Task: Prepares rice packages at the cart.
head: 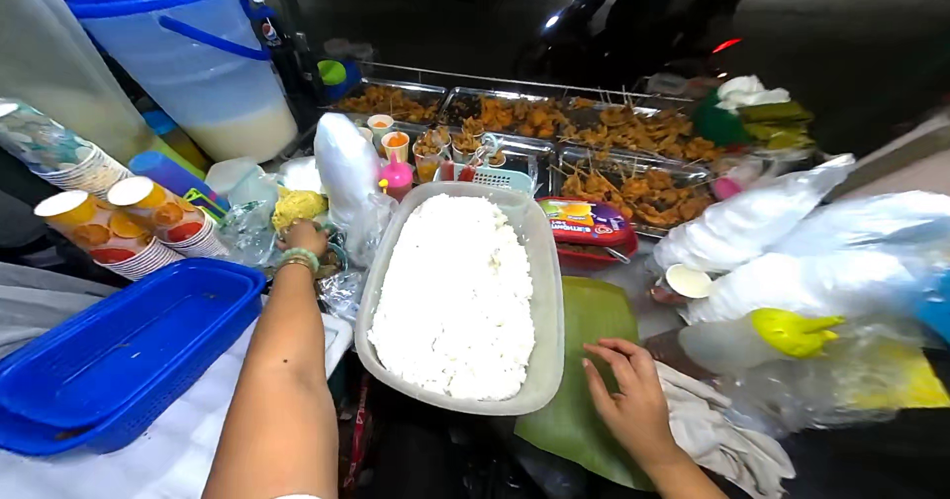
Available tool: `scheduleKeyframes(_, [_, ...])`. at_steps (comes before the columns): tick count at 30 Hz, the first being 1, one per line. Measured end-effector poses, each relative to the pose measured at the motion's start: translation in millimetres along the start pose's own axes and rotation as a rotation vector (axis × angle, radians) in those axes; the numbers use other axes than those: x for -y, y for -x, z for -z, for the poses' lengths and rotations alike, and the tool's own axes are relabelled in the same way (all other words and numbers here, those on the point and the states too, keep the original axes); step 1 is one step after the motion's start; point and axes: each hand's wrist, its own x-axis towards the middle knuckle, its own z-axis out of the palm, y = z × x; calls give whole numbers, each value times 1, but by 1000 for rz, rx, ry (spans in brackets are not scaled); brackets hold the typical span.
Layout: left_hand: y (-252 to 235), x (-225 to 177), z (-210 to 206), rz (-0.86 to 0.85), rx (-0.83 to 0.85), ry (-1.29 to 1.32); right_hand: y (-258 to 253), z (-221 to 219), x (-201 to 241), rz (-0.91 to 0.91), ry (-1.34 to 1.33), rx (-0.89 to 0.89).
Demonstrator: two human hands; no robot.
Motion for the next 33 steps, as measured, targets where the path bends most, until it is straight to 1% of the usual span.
scheduleKeyframes(3, [0, -3, 19, -6, -99, 395, -6, 2, 2, -61, -58, 44])
scheduleKeyframes(5, [3, -8, 36, -70, -200, 621, -11, 5, 0, -84, -84, 52])
scheduleKeyframes(6, [6, -12, 45, -117, -254, 694, -13, 7, -1, -97, -95, 50])
scheduleKeyframes(8, [12, -22, 66, -187, -352, 750, -15, 11, -3, -135, -108, 44])
scheduleKeyframes(11, [34, -44, 99, -198, -418, 637, -17, 17, -3, -179, -118, 15])
scheduleKeyframes(14, [60, -65, 122, -257, -376, 513, -17, 21, -3, -186, -131, -10])
scheduleKeyframes(17, [90, -84, 133, -453, -333, 520, -32, 26, 10, -155, -209, -64])
scheduleKeyframes(19, [117, -102, 137, -599, -283, 536, -54, 31, 32, -42, -302, -98])
scheduleKeyframes(22, [161, -136, 136, -862, -179, 458, -95, 33, 80, 174, -464, -117])
scheduleKeyframes(24, [185, -160, 128, -1048, -109, 400, -127, 37, 118, 256, -552, -71])
scheduleKeyframes(25, [196, -171, 123, -1121, -72, 385, -142, 39, 135, 263, -593, -2])
scheduleKeyframes(27, [213, -188, 113, -1215, -9, 355, -170, 41, 158, 234, -644, 130])
scheduleKeyframes(28, [218, -193, 112, -1228, 6, 318, -180, 41, 161, 216, -651, 176])
scheduleKeyframes(30, [224, -194, 115, -1156, 41, 205, -195, 43, 154, 160, -652, 280])
scheduleKeyframes(32, [222, -186, 118, -1066, 160, 150, -200, 51, 140, 34, -632, 343])
scheduleKeyframes(33, [219, -180, 116, -1025, 219, 187, -200, 55, 132, -47, -622, 356])
